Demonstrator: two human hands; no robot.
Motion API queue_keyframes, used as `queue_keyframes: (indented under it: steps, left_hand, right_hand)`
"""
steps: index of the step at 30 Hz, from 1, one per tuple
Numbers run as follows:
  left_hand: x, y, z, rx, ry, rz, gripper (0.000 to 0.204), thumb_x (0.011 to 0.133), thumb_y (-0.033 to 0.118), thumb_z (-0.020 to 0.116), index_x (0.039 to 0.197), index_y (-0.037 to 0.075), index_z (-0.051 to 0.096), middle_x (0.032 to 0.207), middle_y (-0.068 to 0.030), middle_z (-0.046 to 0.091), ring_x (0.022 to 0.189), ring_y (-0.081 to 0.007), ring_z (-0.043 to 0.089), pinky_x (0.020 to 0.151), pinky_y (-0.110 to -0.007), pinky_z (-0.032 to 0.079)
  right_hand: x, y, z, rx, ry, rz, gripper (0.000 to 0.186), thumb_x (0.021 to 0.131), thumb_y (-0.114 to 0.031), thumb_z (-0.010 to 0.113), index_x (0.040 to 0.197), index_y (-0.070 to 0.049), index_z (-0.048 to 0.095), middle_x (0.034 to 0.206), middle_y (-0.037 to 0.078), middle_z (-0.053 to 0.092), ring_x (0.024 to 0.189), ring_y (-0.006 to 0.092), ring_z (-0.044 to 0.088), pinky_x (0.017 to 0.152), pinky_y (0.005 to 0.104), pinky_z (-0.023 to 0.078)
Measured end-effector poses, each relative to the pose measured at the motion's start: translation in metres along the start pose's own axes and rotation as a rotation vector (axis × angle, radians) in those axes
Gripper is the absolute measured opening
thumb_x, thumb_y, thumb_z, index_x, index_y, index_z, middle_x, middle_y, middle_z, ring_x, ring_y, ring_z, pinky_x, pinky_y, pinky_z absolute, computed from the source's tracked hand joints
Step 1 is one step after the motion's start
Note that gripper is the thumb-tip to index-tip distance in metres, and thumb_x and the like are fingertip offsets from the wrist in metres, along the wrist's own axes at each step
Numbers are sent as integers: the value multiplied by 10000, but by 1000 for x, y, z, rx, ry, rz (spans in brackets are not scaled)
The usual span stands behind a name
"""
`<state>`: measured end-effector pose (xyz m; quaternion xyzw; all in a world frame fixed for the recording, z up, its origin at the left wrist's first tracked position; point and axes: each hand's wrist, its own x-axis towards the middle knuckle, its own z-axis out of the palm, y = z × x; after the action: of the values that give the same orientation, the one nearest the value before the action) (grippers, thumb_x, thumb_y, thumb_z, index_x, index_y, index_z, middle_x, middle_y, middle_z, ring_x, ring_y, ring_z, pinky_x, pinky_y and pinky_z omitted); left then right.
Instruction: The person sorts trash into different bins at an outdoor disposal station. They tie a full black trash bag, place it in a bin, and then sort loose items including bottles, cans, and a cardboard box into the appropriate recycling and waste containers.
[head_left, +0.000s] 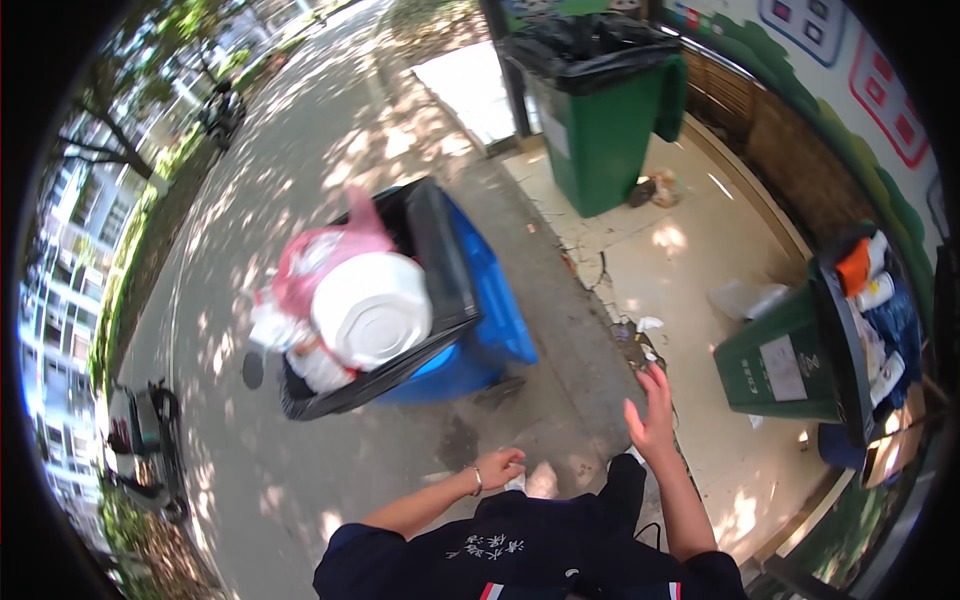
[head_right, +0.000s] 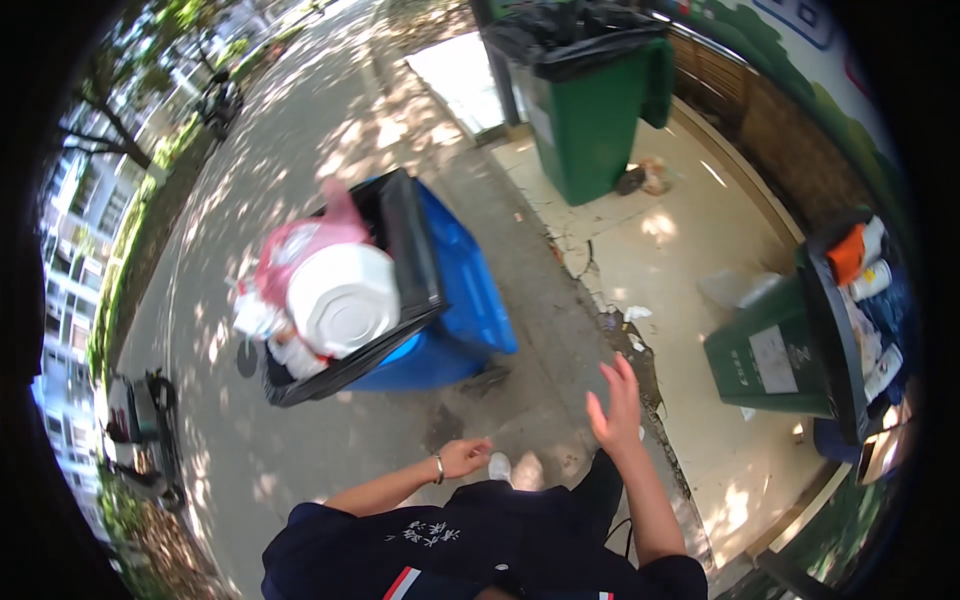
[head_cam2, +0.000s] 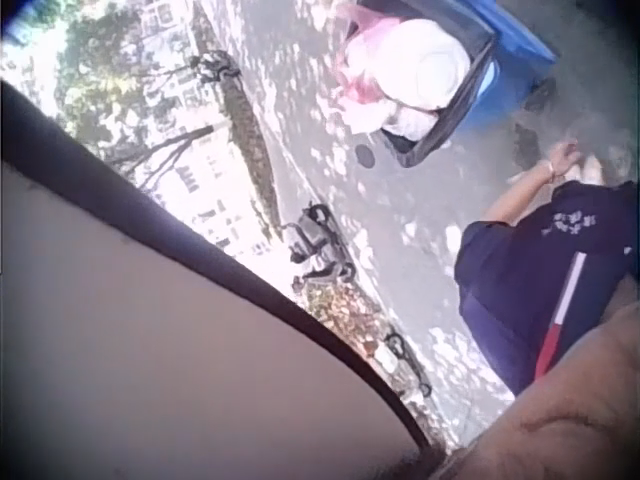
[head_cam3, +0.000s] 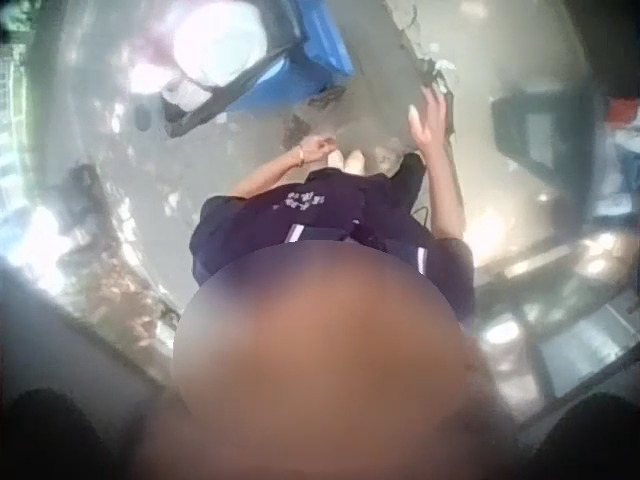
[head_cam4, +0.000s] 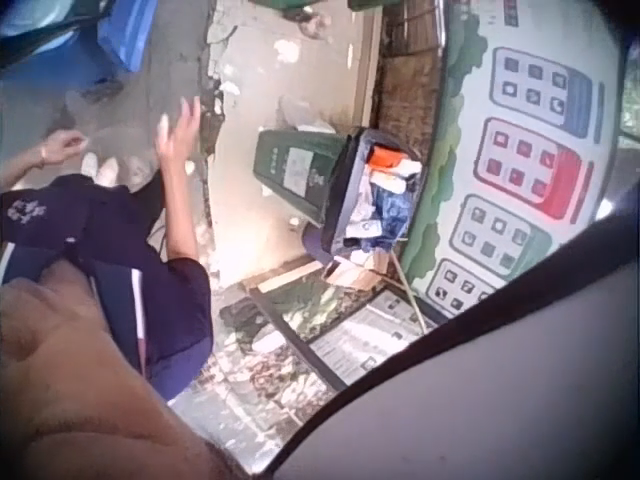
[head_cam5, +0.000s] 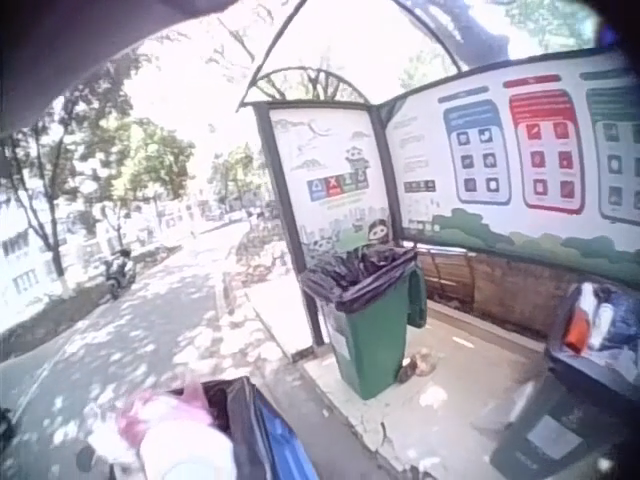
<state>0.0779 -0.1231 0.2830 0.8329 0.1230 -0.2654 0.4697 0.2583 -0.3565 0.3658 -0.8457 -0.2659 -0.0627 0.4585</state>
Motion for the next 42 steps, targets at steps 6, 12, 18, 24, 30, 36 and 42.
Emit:
queue_keyframes:
  steps: [6, 12, 18, 24, 30, 36, 42]
  left_hand:
    - [-114, -7, -54, -256, 465, 96, 328, 779, 156, 553, 1078, 37, 484, 958, -102, 571, 845, -168, 568, 715, -268, 464]
    - [-167, -21, -90, -263, 765, 251, 303, 758, 120, 562, 1045, 41, 506, 936, -146, 561, 836, -240, 574, 714, -300, 468]
    - [-153, -29, -184, 167, 1172, 422, 276, 731, 57, 534, 1005, 28, 521, 1024, -164, 522, 931, -309, 513, 804, -337, 413]
    - [-92, -51, -309, 359, 1272, 403, 305, 700, 7, 531, 1005, 4, 514, 1056, -163, 506, 976, -305, 488, 819, -348, 400]
    - [-46, -69, -353, 805, 1112, 372, 437, 595, 116, 648, 1017, 167, 544, 1086, -133, 464, 936, -322, 488, 767, -361, 412]
    - [-14, -98, -347, 748, 1190, 555, 272, 626, 124, 561, 898, 125, 575, 879, -131, 504, 759, -269, 521, 633, -345, 435]
    - [-25, -105, -354, 622, 1013, 657, 234, 652, 98, 535, 884, 88, 558, 833, -122, 506, 725, -253, 526, 607, -313, 444]
  right_hand:
    - [108, -163, 134, 337, -244, -619, 335, 715, -53, 541, 1045, -49, 485, 979, 141, 538, 899, 292, 515, 774, 349, 409]
    - [189, -243, 256, 204, -292, -740, 265, 751, -94, 531, 1010, -52, 496, 887, 147, 576, 825, 304, 545, 710, 359, 428]
    - [268, -236, 336, -310, -711, -559, 293, 794, -236, 421, 937, -24, 563, 935, 176, 561, 892, 321, 522, 780, 370, 412]
    - [274, -235, 326, -313, -1471, -613, 403, 828, -277, 306, 1032, -21, 542, 1003, 185, 552, 928, 295, 517, 840, 346, 375]
    - [251, -244, 288, -134, -1538, -450, 368, 792, -266, 343, 942, -17, 567, 897, 193, 575, 853, 315, 543, 773, 364, 402]
    - [233, -258, 281, -51, -1050, -369, 271, 768, -198, 440, 951, -44, 566, 819, 166, 585, 787, 308, 561, 701, 355, 439]
    - [227, -258, 260, 77, -64, -371, 326, 746, -1, 489, 1070, -32, 488, 1109, 123, 482, 1081, 222, 432, 909, 302, 319]
